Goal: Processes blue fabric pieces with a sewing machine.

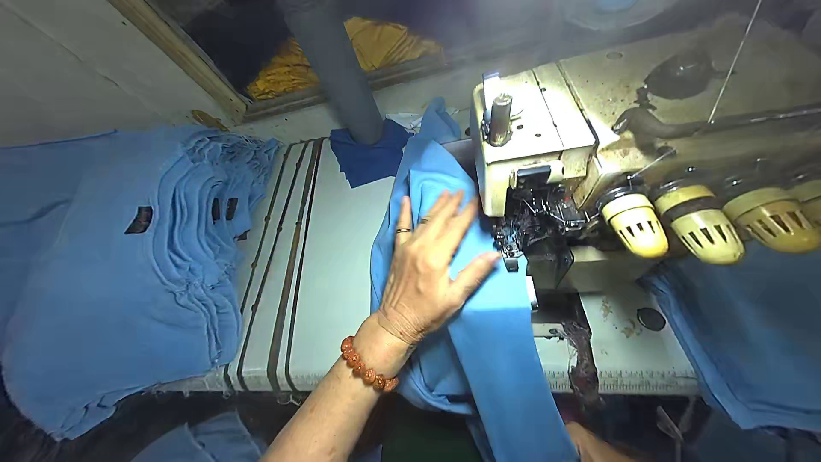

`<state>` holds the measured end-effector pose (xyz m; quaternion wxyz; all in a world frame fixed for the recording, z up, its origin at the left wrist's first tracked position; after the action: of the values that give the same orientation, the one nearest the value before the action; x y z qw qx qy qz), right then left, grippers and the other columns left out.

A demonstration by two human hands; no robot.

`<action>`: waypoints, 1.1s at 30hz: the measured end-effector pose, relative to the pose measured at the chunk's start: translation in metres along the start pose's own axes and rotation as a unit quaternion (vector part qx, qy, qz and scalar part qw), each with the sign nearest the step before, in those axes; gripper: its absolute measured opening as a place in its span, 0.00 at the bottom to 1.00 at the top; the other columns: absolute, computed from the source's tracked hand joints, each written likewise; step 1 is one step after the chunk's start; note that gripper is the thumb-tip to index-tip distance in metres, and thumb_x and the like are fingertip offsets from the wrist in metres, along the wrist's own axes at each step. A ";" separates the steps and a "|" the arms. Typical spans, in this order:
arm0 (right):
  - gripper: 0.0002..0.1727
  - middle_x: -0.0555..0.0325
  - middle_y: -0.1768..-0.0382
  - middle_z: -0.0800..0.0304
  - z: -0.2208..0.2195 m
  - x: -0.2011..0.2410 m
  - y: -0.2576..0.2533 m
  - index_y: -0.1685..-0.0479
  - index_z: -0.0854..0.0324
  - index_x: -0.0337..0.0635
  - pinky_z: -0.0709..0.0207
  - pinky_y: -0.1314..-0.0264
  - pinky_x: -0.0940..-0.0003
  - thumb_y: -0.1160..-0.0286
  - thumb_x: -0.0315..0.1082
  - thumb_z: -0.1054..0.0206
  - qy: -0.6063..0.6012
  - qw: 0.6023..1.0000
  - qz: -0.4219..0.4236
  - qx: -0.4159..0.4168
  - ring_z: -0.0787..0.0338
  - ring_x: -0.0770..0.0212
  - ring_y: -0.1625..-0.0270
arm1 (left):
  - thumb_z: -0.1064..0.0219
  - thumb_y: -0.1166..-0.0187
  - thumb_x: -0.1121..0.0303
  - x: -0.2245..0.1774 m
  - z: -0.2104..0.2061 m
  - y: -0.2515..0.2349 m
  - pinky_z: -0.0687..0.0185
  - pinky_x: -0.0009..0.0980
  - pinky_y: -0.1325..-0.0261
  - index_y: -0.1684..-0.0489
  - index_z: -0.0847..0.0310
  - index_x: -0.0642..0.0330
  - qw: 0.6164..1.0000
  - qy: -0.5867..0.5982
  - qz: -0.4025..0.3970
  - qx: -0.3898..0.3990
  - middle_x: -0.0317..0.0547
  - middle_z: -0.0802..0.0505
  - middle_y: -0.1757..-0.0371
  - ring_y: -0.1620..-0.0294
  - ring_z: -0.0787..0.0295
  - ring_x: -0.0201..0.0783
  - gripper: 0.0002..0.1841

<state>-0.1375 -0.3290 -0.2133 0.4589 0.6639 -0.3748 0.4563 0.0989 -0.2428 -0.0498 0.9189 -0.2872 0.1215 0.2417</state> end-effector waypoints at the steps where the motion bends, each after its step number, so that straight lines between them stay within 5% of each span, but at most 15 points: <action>1: 0.06 0.69 0.65 0.05 0.000 -0.004 0.003 0.62 0.12 0.36 0.14 0.47 0.76 0.31 0.30 0.24 -0.023 1.000 0.004 -0.021 0.08 0.80 0.57 | 0.51 0.09 0.51 0.002 0.004 0.009 0.57 0.60 0.07 0.19 0.26 0.68 0.998 0.028 0.028 -0.043 0.53 0.21 0.17 0.11 0.32 0.46 0.31; 3: 0.04 0.73 0.61 0.04 0.000 -0.009 0.006 0.59 0.10 0.38 0.15 0.44 0.78 0.26 0.28 0.29 -0.061 0.997 0.032 -0.045 0.09 0.83 0.55 | 0.57 0.06 0.53 0.013 0.004 0.039 0.43 0.42 0.08 0.13 0.39 0.72 0.983 0.120 0.106 -0.093 0.56 0.28 0.12 0.11 0.34 0.41 0.33; 5: 0.06 0.73 0.61 0.05 -0.001 -0.010 0.007 0.58 0.11 0.37 0.16 0.44 0.80 0.21 0.28 0.33 -0.070 0.995 0.055 -0.053 0.10 0.85 0.54 | 0.59 0.07 0.47 0.028 -0.007 0.080 0.38 0.39 0.10 0.08 0.47 0.69 0.973 0.151 0.165 -0.057 0.55 0.33 0.09 0.10 0.36 0.38 0.37; 8: 0.11 0.72 0.68 0.08 -0.006 -0.014 0.010 0.66 0.12 0.34 0.20 0.51 0.83 0.18 0.29 0.37 -0.058 0.995 0.067 -0.053 0.13 0.87 0.60 | 0.51 0.12 0.43 0.054 -0.012 0.138 0.43 0.71 0.17 0.23 0.20 0.59 0.988 -0.066 0.114 0.081 0.53 0.20 0.17 0.13 0.29 0.54 0.33; 10: 0.12 0.72 0.69 0.08 -0.009 -0.015 0.011 0.67 0.12 0.34 0.21 0.52 0.84 0.17 0.29 0.37 -0.061 0.995 0.070 -0.039 0.13 0.87 0.61 | 0.50 0.15 0.48 0.086 0.009 0.155 0.49 0.84 0.25 0.23 0.17 0.49 0.969 -0.197 0.099 0.107 0.56 0.19 0.19 0.15 0.29 0.66 0.29; 13: 0.13 0.68 0.70 0.09 -0.014 -0.014 0.007 0.67 0.13 0.32 0.21 0.54 0.83 0.16 0.29 0.38 -0.042 0.996 0.074 -0.032 0.14 0.86 0.63 | 0.48 0.13 0.60 0.144 0.063 0.165 0.60 0.88 0.25 0.24 0.17 0.56 0.929 -0.314 0.151 0.125 0.71 0.19 0.23 0.19 0.32 0.80 0.24; 15: 0.13 0.54 0.67 0.07 -0.013 -0.002 0.008 0.61 0.12 0.28 0.18 0.51 0.73 0.16 0.31 0.37 0.062 0.991 0.091 -0.072 0.10 0.74 0.61 | 0.43 0.14 0.65 0.173 0.086 0.170 0.65 0.87 0.22 0.23 0.18 0.59 0.918 -0.303 0.208 0.150 0.73 0.19 0.23 0.18 0.33 0.81 0.23; 17: 0.13 0.43 0.58 0.04 -0.002 0.024 0.021 0.52 0.11 0.29 0.13 0.44 0.54 0.22 0.33 0.30 0.204 0.960 0.117 -0.153 0.04 0.53 0.52 | 0.37 0.19 0.67 0.185 0.094 0.169 0.51 0.84 0.23 0.26 0.18 0.66 0.932 -0.206 0.231 0.187 0.77 0.19 0.25 0.21 0.28 0.80 0.23; 19: 0.12 0.44 0.54 0.04 0.023 0.057 0.046 0.49 0.10 0.32 0.12 0.41 0.57 0.26 0.30 0.27 0.274 0.914 0.148 -0.259 0.04 0.53 0.50 | 0.38 0.21 0.67 0.173 0.095 0.162 0.41 0.80 0.25 0.33 0.14 0.69 0.939 -0.154 0.208 0.228 0.75 0.14 0.31 0.27 0.20 0.77 0.22; 22: 0.10 0.58 0.64 0.09 0.082 0.087 0.094 0.62 0.11 0.43 0.14 0.60 0.73 0.26 0.40 0.30 0.394 0.793 0.156 -0.439 0.10 0.68 0.63 | 0.41 0.15 0.66 0.131 0.095 0.147 0.45 0.76 0.21 0.35 0.14 0.70 0.938 -0.140 0.192 0.251 0.71 0.10 0.34 0.29 0.16 0.72 0.20; 25: 0.11 0.58 0.68 0.13 0.123 0.100 0.121 0.67 0.11 0.45 0.18 0.66 0.58 0.39 0.44 0.28 0.541 0.677 0.046 -0.496 0.12 0.55 0.65 | 0.39 0.14 0.65 0.103 0.090 0.138 0.46 0.74 0.18 0.36 0.13 0.70 0.957 -0.110 0.159 0.217 0.71 0.10 0.34 0.29 0.15 0.70 0.19; 28: 0.11 0.53 0.69 0.12 0.137 0.095 0.113 0.70 0.12 0.43 0.16 0.63 0.47 0.48 0.33 0.15 0.558 0.680 -0.023 -0.475 0.09 0.46 0.62 | 0.39 0.14 0.66 0.082 0.082 0.132 0.44 0.71 0.17 0.37 0.12 0.69 0.968 -0.098 0.124 0.197 0.72 0.11 0.33 0.28 0.16 0.69 0.18; 33: 0.08 0.57 0.75 0.16 0.136 0.097 0.102 0.79 0.14 0.44 0.19 0.66 0.51 0.46 0.27 0.19 0.568 0.698 -0.042 -0.434 0.11 0.51 0.65 | 0.37 0.14 0.68 0.057 0.076 0.121 0.40 0.66 0.17 0.38 0.12 0.70 0.977 -0.072 0.089 0.182 0.74 0.12 0.32 0.28 0.16 0.70 0.16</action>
<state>-0.1664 -0.4966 -0.1163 0.8406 0.0214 -0.1709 0.5136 0.0921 -0.0900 -0.0665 0.9368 -0.0849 0.1217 0.3169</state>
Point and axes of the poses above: each hand's wrist, its own y-axis away from the middle knuckle, its own z-axis out of the back of the hand, x = y × z, the point moved 6 cm from there along -y, towards the middle knuckle
